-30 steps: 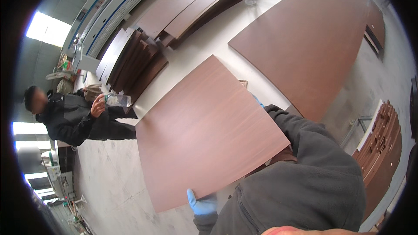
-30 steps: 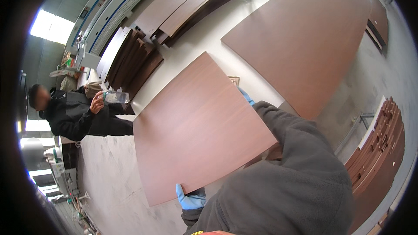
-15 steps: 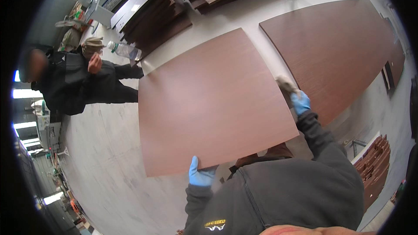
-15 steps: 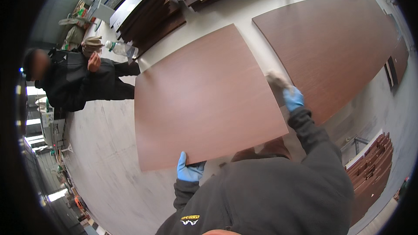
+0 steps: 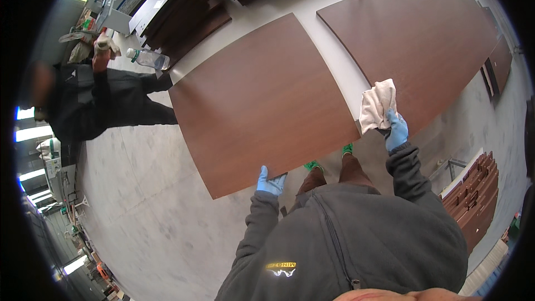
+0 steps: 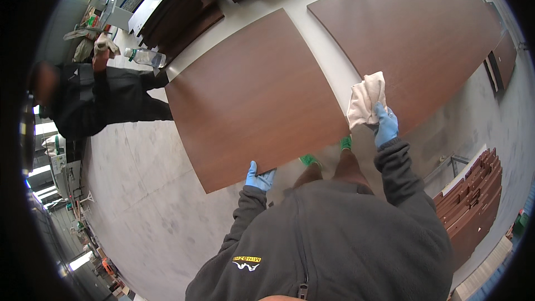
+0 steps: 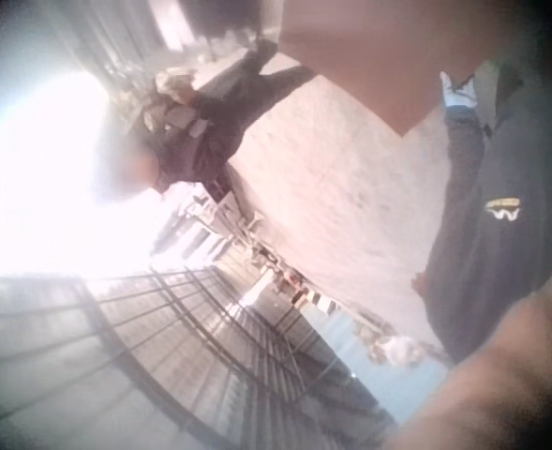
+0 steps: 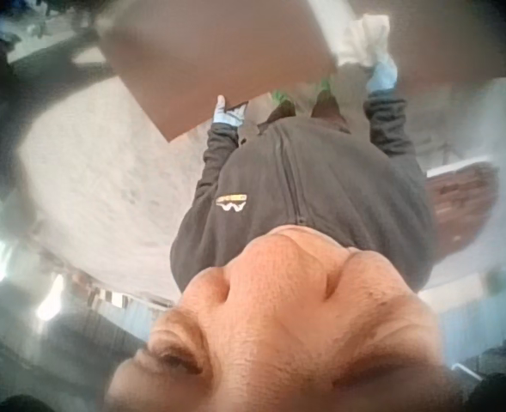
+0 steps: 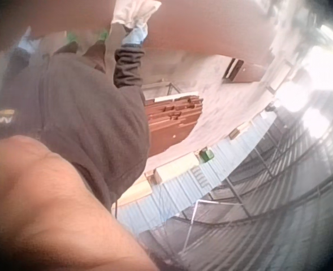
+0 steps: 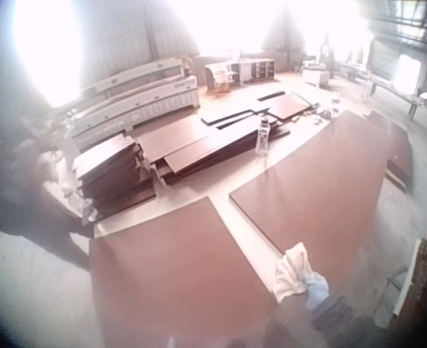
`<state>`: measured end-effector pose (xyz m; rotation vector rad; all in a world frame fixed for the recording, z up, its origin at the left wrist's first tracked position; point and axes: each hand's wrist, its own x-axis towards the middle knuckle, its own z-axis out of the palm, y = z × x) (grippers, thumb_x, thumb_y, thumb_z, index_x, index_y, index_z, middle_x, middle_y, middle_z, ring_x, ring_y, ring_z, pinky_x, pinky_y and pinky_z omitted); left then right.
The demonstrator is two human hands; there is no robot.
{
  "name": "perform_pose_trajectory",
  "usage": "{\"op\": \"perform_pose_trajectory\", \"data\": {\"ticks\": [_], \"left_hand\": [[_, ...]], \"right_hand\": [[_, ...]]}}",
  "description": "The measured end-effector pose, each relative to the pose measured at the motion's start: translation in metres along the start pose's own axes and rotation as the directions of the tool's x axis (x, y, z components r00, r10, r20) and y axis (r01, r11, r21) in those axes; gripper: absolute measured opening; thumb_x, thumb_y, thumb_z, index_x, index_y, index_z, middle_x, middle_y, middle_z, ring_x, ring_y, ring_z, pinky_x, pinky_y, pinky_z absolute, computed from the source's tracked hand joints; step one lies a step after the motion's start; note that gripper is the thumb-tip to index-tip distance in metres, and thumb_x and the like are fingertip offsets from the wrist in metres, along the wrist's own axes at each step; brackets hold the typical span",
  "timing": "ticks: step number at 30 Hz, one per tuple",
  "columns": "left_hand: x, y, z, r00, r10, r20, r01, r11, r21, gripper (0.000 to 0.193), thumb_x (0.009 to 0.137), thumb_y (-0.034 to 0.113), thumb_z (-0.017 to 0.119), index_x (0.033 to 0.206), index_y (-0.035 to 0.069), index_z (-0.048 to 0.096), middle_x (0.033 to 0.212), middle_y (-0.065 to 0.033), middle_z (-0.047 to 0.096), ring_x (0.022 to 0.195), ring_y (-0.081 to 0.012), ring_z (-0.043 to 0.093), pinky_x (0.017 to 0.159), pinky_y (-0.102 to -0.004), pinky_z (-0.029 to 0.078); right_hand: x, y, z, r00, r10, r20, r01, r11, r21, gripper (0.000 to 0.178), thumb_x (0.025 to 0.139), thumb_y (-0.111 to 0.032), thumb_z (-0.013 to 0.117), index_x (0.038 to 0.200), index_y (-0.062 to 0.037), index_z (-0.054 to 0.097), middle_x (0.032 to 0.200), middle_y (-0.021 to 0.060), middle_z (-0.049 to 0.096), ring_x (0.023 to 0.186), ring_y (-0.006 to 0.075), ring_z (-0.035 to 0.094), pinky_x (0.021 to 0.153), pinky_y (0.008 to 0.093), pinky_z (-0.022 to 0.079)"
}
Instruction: The person kneels on the floor and aligns several large brown wooden panels, then stands to carry a stack to a table. They wipe one panel with a cloth and place a thin metal rod along the edge of a panel on the floor.
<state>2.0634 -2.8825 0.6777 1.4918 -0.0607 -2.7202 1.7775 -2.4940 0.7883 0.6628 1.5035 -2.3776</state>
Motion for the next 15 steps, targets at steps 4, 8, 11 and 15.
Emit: {"op": "perform_pose_trajectory", "data": {"ticks": [4,8,11,15], "left_hand": [[-0.007,0.003,-0.007,0.994,-0.061,-0.095,0.081,0.970,0.228,0.082,0.092,0.056,0.076,0.152,0.008,0.047,0.150,-0.0190,0.057,0.138,-0.0373,0.055,0.116,-0.0586,0.045],[-0.016,0.003,-0.008,0.967,-0.061,-0.249,0.138,0.942,0.307,0.087,0.095,0.065,0.067,0.154,0.006,0.042,0.148,-0.0242,0.057,0.135,-0.0390,0.057,0.114,-0.0555,0.047],[-0.035,-0.013,0.006,0.990,-0.070,-0.125,0.114,0.915,0.388,0.068,0.106,0.057,0.049,0.138,-0.002,0.058,0.132,-0.0205,0.070,0.120,-0.0360,0.068,0.100,-0.0495,0.056],[-0.098,-0.033,0.044,0.944,-0.167,-0.284,0.322,0.655,0.684,0.055,0.108,0.044,0.046,0.134,-0.002,0.061,0.105,-0.0122,0.073,0.084,-0.0266,0.068,0.072,-0.0379,0.055]], "right_hand": [[-0.009,-0.008,0.010,0.998,-0.057,-0.040,0.047,0.977,-0.208,0.028,0.106,-0.022,0.064,0.124,0.0008,0.067,0.112,0.0047,0.072,0.098,0.0140,0.069,0.087,0.0307,0.057],[-0.006,-0.032,0.032,0.957,-0.213,0.198,0.259,0.934,-0.245,0.022,0.104,-0.018,0.067,0.117,-0.0004,0.070,0.102,-0.0008,0.069,0.090,0.0073,0.064,0.079,0.0255,0.053],[-0.001,-0.049,0.045,0.940,-0.183,0.288,0.261,0.929,-0.263,0.012,0.104,-0.017,0.068,0.107,-0.0056,0.069,0.093,-0.0033,0.066,0.086,0.0053,0.062,0.071,0.0239,0.052],[0.017,-0.056,0.078,0.811,-0.385,0.441,0.584,0.478,-0.656,0.032,0.098,-0.030,0.073,0.122,-0.0085,0.071,0.089,0.0103,0.071,0.076,0.0186,0.067,0.069,0.0345,0.056]]}}
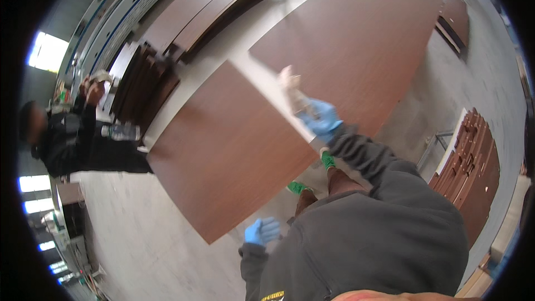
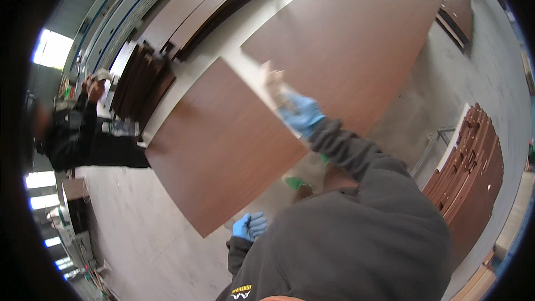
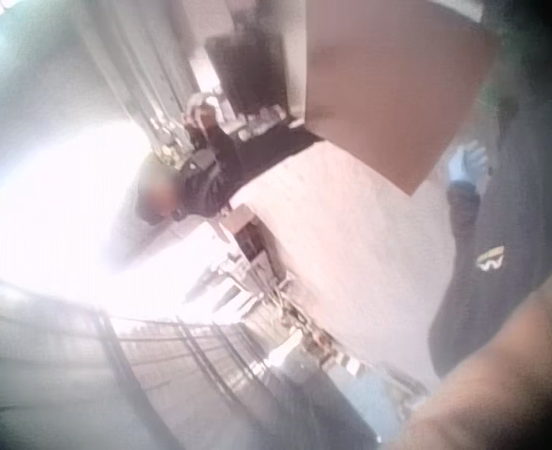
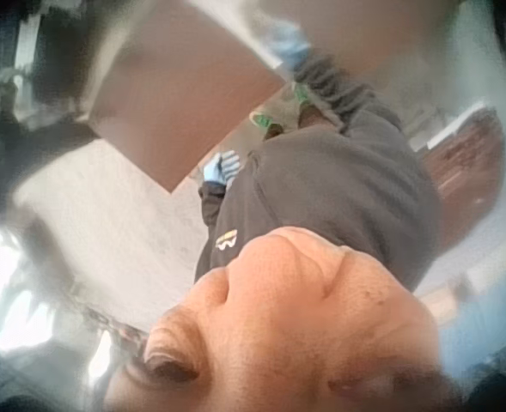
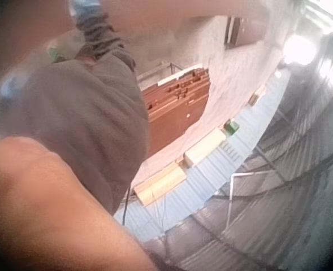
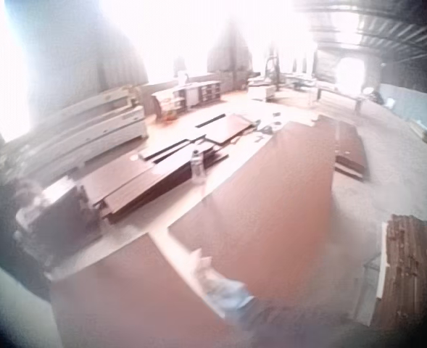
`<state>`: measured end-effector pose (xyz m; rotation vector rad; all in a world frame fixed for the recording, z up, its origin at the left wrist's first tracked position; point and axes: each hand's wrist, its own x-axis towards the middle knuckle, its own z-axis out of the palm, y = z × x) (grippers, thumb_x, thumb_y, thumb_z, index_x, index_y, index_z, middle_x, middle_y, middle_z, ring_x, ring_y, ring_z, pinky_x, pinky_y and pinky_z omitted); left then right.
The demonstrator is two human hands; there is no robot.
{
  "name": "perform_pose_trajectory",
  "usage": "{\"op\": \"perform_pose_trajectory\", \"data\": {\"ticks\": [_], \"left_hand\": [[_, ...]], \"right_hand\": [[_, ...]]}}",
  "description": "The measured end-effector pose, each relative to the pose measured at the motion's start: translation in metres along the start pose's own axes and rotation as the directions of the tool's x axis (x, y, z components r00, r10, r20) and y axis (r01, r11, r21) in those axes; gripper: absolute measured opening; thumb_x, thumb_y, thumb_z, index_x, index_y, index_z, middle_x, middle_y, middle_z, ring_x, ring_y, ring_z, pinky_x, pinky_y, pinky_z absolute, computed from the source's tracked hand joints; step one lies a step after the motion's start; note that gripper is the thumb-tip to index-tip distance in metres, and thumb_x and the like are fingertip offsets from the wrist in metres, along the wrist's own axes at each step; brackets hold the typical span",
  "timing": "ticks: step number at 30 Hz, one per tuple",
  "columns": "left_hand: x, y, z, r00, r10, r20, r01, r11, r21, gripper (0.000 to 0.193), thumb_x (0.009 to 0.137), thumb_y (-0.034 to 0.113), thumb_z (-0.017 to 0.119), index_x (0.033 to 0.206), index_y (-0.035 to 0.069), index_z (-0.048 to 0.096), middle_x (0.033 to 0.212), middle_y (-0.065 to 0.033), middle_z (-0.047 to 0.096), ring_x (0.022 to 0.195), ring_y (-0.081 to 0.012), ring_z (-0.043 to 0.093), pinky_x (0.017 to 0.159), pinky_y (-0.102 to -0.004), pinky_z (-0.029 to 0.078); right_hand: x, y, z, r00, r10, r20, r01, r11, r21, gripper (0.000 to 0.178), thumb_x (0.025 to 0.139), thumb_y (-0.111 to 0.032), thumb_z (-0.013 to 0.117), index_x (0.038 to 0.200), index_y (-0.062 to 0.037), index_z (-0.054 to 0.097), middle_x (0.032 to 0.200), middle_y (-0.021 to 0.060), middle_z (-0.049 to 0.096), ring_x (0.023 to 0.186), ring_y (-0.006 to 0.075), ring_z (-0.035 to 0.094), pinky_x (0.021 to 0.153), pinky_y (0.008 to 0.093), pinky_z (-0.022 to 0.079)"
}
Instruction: The person kneels on the floor and aligns several large brown wooden panels, then stands to carry a stack to a table. They wipe one panel with a cloth and place a thin metal rod along the edge of a panel on the floor.
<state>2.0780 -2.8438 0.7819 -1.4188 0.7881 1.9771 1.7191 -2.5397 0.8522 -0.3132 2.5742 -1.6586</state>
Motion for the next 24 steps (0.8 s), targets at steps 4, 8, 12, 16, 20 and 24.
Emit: {"op": "perform_pose_trajectory", "data": {"ticks": [4,8,12,16,20,24], "left_hand": [[-0.035,0.008,0.065,0.951,0.307,-0.032,-0.306,0.951,0.030,0.063,0.107,0.053,0.049,0.145,0.003,0.053,0.116,-0.0148,0.070,0.096,-0.0290,0.068,0.081,-0.0391,0.056],[-0.044,0.017,0.148,0.839,0.544,-0.011,-0.543,0.836,-0.075,0.075,0.104,0.064,0.051,0.155,0.009,0.046,0.145,-0.0179,0.058,0.132,-0.0367,0.057,0.104,-0.0509,0.051],[-0.037,0.012,0.225,0.701,0.677,0.224,-0.660,0.735,-0.153,0.083,0.102,0.073,0.045,0.163,0.017,0.035,0.162,-0.0119,0.043,0.151,-0.0354,0.037,0.117,-0.0589,0.039],[-0.022,-0.002,0.258,0.675,0.637,0.372,-0.572,0.771,-0.281,0.063,0.107,0.051,0.051,0.156,0.012,0.043,0.147,-0.0093,0.056,0.135,-0.0282,0.053,0.114,-0.0507,0.043],[-0.002,-0.009,0.267,0.656,0.658,0.370,-0.584,0.753,-0.303,0.054,0.108,0.032,0.057,0.153,0.005,0.046,0.143,-0.0110,0.060,0.131,-0.0262,0.059,0.112,-0.0452,0.047],[0.011,-0.012,0.264,0.739,0.576,0.350,-0.511,0.817,-0.267,0.055,0.107,0.028,0.061,0.153,0.004,0.045,0.144,-0.0117,0.059,0.128,-0.0273,0.061,0.113,-0.0460,0.048]], "right_hand": [[0.025,-0.026,0.029,0.899,-0.354,0.258,0.316,0.932,0.177,0.028,0.095,-0.024,0.069,0.117,-0.0066,0.070,0.089,0.0179,0.071,0.080,0.0292,0.071,0.073,0.0418,0.057],[0.009,-0.037,0.034,0.831,-0.145,0.538,-0.075,0.927,0.367,0.029,0.099,-0.023,0.066,0.119,-0.0023,0.071,0.095,0.0086,0.073,0.090,0.0168,0.068,0.079,0.0345,0.055],[-0.016,-0.012,0.014,0.634,0.070,0.770,-0.633,0.618,0.465,0.040,0.102,-0.031,0.070,0.124,0.0021,0.069,0.109,0.0081,0.073,0.097,0.0142,0.067,0.085,0.0312,0.056],[-0.037,0.015,-0.012,0.486,0.119,0.866,-0.798,0.465,0.384,0.053,0.101,-0.037,0.073,0.133,0.0038,0.065,0.115,0.0091,0.073,0.099,0.0162,0.069,0.085,0.0334,0.059],[-0.058,0.020,-0.030,0.473,0.236,0.849,-0.823,0.462,0.330,0.036,0.096,-0.010,0.072,0.129,0.0023,0.065,0.113,0.0103,0.073,0.097,0.0180,0.072,0.086,0.0324,0.062],[-0.075,0.024,-0.036,0.622,0.367,0.692,-0.766,0.467,0.442,0.029,0.100,-0.006,0.066,0.129,-0.0006,0.065,0.112,0.0067,0.071,0.102,0.0167,0.071,0.088,0.0307,0.061]]}}
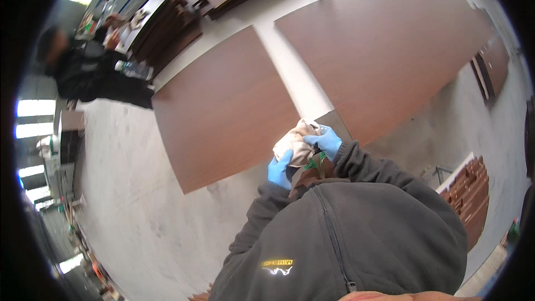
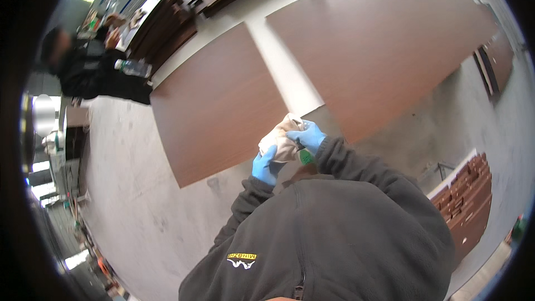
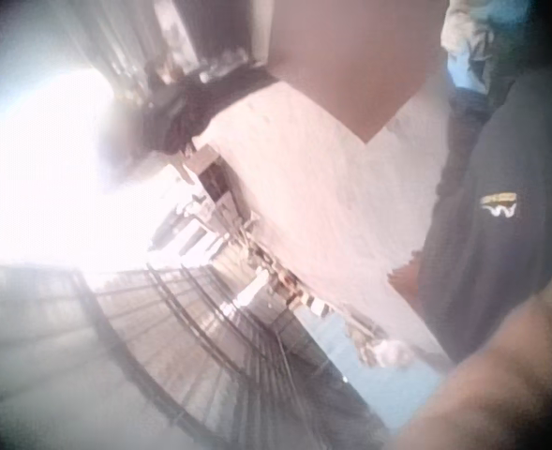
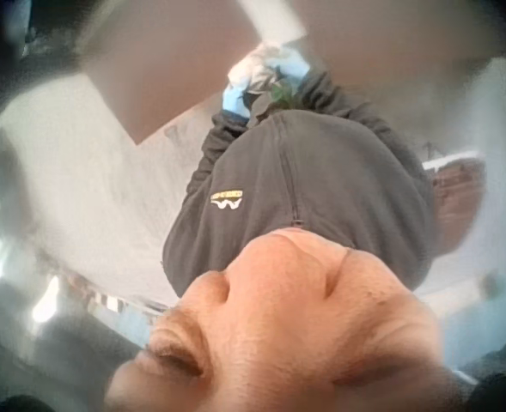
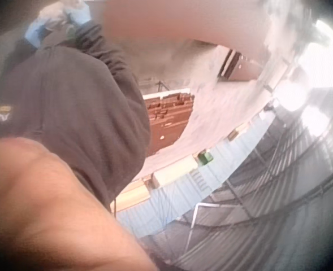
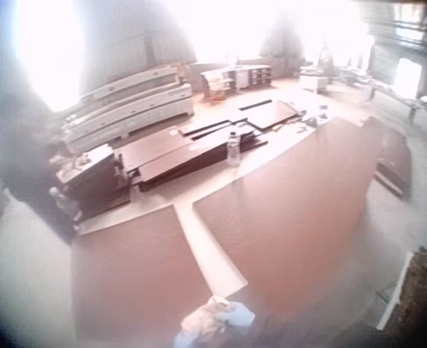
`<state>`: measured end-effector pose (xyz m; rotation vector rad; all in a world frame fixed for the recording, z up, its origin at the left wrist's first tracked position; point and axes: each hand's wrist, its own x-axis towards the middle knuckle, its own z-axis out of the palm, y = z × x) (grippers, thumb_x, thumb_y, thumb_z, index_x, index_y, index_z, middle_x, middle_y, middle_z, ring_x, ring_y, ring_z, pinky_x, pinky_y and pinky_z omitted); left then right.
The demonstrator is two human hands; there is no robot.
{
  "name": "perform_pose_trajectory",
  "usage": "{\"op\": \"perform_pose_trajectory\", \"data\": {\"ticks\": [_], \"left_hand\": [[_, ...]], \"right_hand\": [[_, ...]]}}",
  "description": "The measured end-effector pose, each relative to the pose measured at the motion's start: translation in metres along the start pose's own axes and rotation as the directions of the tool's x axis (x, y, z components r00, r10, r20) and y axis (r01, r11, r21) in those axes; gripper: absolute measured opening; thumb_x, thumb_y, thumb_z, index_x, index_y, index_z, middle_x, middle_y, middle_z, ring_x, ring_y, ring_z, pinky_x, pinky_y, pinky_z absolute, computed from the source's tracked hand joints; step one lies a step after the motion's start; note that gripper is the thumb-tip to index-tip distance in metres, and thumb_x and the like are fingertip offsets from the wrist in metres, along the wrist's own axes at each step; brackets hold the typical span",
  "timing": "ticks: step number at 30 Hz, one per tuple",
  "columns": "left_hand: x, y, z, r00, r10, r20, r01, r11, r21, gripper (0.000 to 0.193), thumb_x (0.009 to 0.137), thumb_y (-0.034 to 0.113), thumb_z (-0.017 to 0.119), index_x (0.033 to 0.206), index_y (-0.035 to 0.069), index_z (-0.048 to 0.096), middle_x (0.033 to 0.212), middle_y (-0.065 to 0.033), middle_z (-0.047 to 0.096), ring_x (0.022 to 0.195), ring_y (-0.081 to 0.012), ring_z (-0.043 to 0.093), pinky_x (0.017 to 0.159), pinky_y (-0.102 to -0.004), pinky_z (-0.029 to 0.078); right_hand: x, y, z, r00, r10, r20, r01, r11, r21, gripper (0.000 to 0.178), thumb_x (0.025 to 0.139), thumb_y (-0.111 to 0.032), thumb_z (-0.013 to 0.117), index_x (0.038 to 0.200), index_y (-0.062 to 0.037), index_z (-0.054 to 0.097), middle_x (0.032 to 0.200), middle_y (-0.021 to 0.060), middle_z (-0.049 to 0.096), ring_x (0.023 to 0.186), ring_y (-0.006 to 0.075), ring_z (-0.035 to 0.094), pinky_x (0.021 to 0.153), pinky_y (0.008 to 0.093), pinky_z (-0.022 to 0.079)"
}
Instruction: The person kneels on the floor and aligns several large brown wooden panels, then stands to carry a stack to a table. They wipe one panel with a cloth and place a thin metal rod along the edge of a panel on the floor.
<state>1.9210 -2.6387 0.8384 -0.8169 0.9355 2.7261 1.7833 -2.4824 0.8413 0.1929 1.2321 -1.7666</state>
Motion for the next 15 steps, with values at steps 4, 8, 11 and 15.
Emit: {"op": "perform_pose_trajectory", "data": {"ticks": [4,8,11,15], "left_hand": [[-0.002,-0.014,-0.015,0.981,-0.145,-0.125,0.147,0.989,0.003,0.053,0.106,0.040,0.060,0.143,0.002,0.056,0.136,-0.0147,0.066,0.125,-0.0304,0.064,0.110,-0.0487,0.049],[0.001,-0.031,-0.024,0.955,-0.194,-0.226,0.209,0.977,0.048,0.055,0.105,0.048,0.060,0.135,0.001,0.064,0.130,-0.0160,0.070,0.124,-0.0310,0.064,0.110,-0.0490,0.049],[0.013,-0.039,-0.016,0.948,-0.203,-0.245,0.222,0.974,0.053,0.056,0.104,0.048,0.061,0.135,0.002,0.064,0.132,-0.0165,0.069,0.125,-0.0302,0.064,0.110,-0.0476,0.049],[0.048,-0.059,0.019,0.960,-0.165,-0.227,0.191,0.977,0.097,0.055,0.105,0.048,0.058,0.135,0.003,0.065,0.134,-0.0157,0.070,0.127,-0.0290,0.064,0.110,-0.0454,0.049]], "right_hand": [[-0.006,-0.013,-0.024,0.988,-0.078,-0.133,0.098,0.984,0.149,0.033,0.107,-0.016,0.061,0.136,-0.0005,0.062,0.123,0.0096,0.072,0.108,0.0175,0.071,0.091,0.0323,0.062],[-0.020,-0.068,-0.069,0.950,-0.308,-0.056,0.311,0.909,0.279,0.048,0.111,-0.028,0.052,0.149,0.0029,0.048,0.138,0.0162,0.065,0.122,0.0277,0.068,0.102,0.0430,0.059],[-0.036,-0.109,-0.103,0.924,-0.381,-0.037,0.369,0.861,0.349,0.053,0.112,-0.033,0.048,0.152,0.0020,0.043,0.142,0.0169,0.062,0.125,0.0288,0.066,0.104,0.0446,0.059],[-0.055,-0.145,-0.163,0.902,-0.428,-0.054,0.422,0.850,0.315,0.057,0.112,-0.040,0.047,0.152,0.0010,0.044,0.143,0.0169,0.061,0.127,0.0288,0.065,0.105,0.0441,0.058]]}}
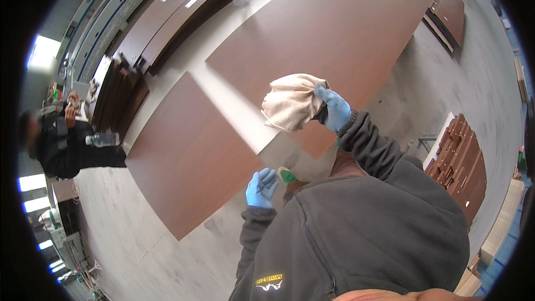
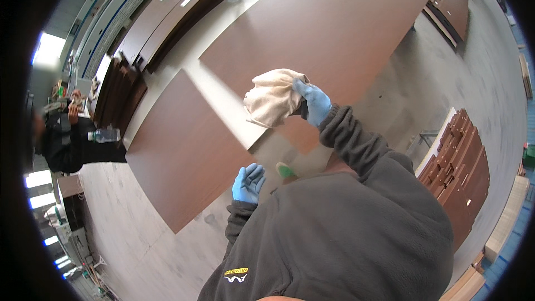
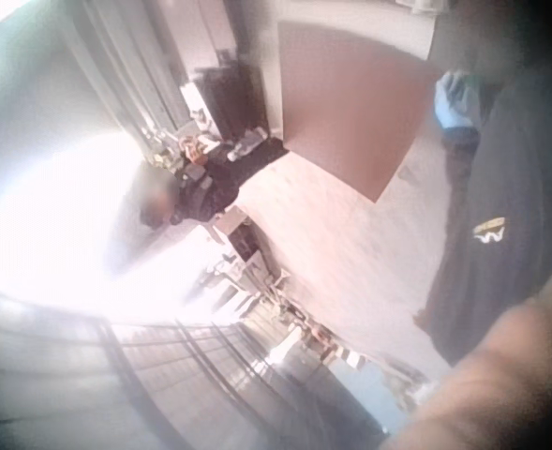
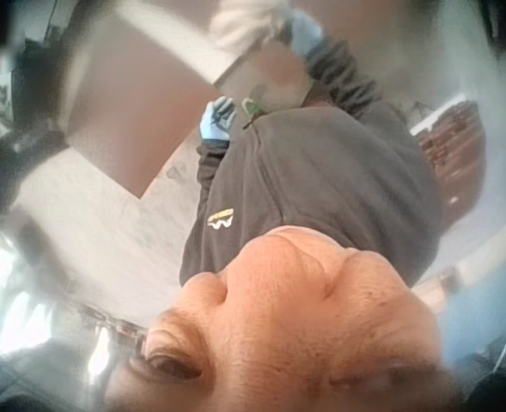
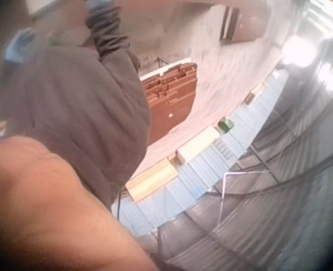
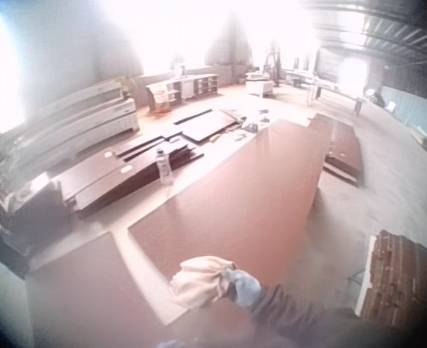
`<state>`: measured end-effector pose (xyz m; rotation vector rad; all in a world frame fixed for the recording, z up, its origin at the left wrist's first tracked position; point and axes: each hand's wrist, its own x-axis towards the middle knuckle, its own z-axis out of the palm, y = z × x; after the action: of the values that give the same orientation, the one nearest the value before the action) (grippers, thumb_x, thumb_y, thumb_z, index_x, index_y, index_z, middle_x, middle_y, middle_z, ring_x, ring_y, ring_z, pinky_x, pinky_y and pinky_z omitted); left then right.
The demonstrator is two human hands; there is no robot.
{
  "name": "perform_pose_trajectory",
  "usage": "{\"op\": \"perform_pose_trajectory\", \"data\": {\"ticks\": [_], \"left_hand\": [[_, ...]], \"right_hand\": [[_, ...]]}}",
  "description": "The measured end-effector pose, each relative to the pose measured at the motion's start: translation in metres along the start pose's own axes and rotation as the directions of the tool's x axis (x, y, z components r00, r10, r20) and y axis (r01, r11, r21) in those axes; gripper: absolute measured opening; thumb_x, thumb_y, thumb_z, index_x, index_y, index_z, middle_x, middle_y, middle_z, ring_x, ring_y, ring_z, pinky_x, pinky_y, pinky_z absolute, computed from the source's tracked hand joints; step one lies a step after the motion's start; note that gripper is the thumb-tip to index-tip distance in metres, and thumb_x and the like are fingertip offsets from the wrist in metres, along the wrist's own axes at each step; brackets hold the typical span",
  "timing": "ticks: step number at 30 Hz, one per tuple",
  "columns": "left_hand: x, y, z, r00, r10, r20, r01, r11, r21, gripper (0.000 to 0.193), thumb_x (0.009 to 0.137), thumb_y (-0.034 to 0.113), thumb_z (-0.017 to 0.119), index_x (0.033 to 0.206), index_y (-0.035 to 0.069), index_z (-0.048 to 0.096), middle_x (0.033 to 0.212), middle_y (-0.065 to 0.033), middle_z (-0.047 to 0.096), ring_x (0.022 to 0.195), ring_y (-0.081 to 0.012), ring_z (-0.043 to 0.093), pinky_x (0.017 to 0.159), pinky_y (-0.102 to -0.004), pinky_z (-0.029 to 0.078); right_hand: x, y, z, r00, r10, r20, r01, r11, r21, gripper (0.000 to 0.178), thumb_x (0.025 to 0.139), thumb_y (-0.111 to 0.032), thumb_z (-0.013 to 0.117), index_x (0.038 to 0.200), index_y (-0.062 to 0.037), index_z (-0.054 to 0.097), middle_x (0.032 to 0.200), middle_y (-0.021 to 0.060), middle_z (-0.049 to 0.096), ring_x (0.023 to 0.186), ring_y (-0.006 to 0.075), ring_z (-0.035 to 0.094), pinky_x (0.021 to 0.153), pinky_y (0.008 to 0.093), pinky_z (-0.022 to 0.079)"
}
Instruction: The person kneels on the floor and aligns several large brown wooden panels, then stands to carry a stack to a table. They wipe one panel with a cloth and place a thin metal rod along the edge of a panel on the floor.
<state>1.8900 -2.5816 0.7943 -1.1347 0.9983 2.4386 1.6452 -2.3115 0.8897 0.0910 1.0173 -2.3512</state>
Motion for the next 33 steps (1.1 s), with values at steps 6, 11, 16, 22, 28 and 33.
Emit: {"op": "perform_pose_trajectory", "data": {"ticks": [6,11,16,22,28,33], "left_hand": [[0.061,-0.047,0.124,0.999,0.034,-0.030,-0.034,0.999,0.004,0.054,0.108,0.044,0.055,0.137,-0.001,0.062,0.134,-0.0160,0.068,0.129,-0.0289,0.062,0.110,-0.0470,0.047],[0.099,-0.093,0.269,0.996,0.050,0.068,-0.053,0.997,0.052,0.051,0.108,0.043,0.055,0.137,0.002,0.064,0.133,-0.0152,0.070,0.126,-0.0291,0.065,0.108,-0.0451,0.051],[0.110,-0.108,0.352,0.995,0.102,0.016,-0.103,0.982,0.157,0.050,0.108,0.041,0.056,0.136,0.001,0.064,0.131,-0.0169,0.071,0.124,-0.0300,0.067,0.106,-0.0456,0.053],[0.165,-0.087,0.398,0.932,0.263,-0.250,-0.190,0.940,0.282,0.042,0.105,0.036,0.064,0.129,0.001,0.067,0.124,-0.0127,0.072,0.115,-0.0232,0.068,0.101,-0.0390,0.053],[0.320,-0.045,0.508,0.704,0.705,-0.089,-0.505,0.585,0.635,0.031,0.100,0.013,0.067,0.125,-0.006,0.067,0.126,-0.0163,0.069,0.120,-0.0249,0.065,0.105,-0.0390,0.051],[0.429,-0.024,0.628,0.329,0.821,0.466,-0.636,-0.173,0.752,0.053,0.090,0.028,0.074,0.134,0.000,0.064,0.146,-0.0248,0.057,0.139,-0.0457,0.049,0.119,-0.0563,0.036]], "right_hand": [[-0.011,-0.108,-0.125,0.994,-0.045,0.099,0.024,0.980,0.195,0.063,0.112,-0.049,0.044,0.153,-0.0007,0.043,0.148,0.0182,0.058,0.133,0.0325,0.060,0.108,0.0456,0.055],[-0.012,-0.201,-0.232,0.996,-0.032,0.085,0.018,0.987,0.159,0.064,0.110,-0.051,0.048,0.151,-0.0023,0.045,0.144,0.0192,0.060,0.131,0.0313,0.062,0.107,0.0438,0.055],[0.031,-0.279,-0.289,0.959,-0.224,-0.173,0.203,0.970,-0.131,0.037,0.108,-0.035,0.058,0.117,-0.0011,0.068,0.108,0.0069,0.071,0.096,0.0169,0.069,0.081,0.0343,0.060],[0.142,-0.357,-0.307,0.925,-0.150,0.348,0.243,-0.470,-0.848,0.039,0.093,-0.036,0.070,0.120,-0.0098,0.063,0.114,0.0168,0.069,0.106,0.0318,0.068,0.089,0.0474,0.056],[0.224,-0.412,-0.325,0.989,0.121,0.084,0.116,-0.292,-0.949,0.063,0.090,-0.039,0.070,0.140,-0.0023,0.059,0.133,0.0232,0.067,0.122,0.0396,0.065,0.103,0.0473,0.052],[0.290,-0.460,-0.383,0.992,-0.125,-0.017,-0.035,-0.147,-0.988,0.057,0.098,-0.035,0.067,0.144,-0.0035,0.059,0.140,0.0215,0.066,0.128,0.0358,0.065,0.109,0.0435,0.051]]}}
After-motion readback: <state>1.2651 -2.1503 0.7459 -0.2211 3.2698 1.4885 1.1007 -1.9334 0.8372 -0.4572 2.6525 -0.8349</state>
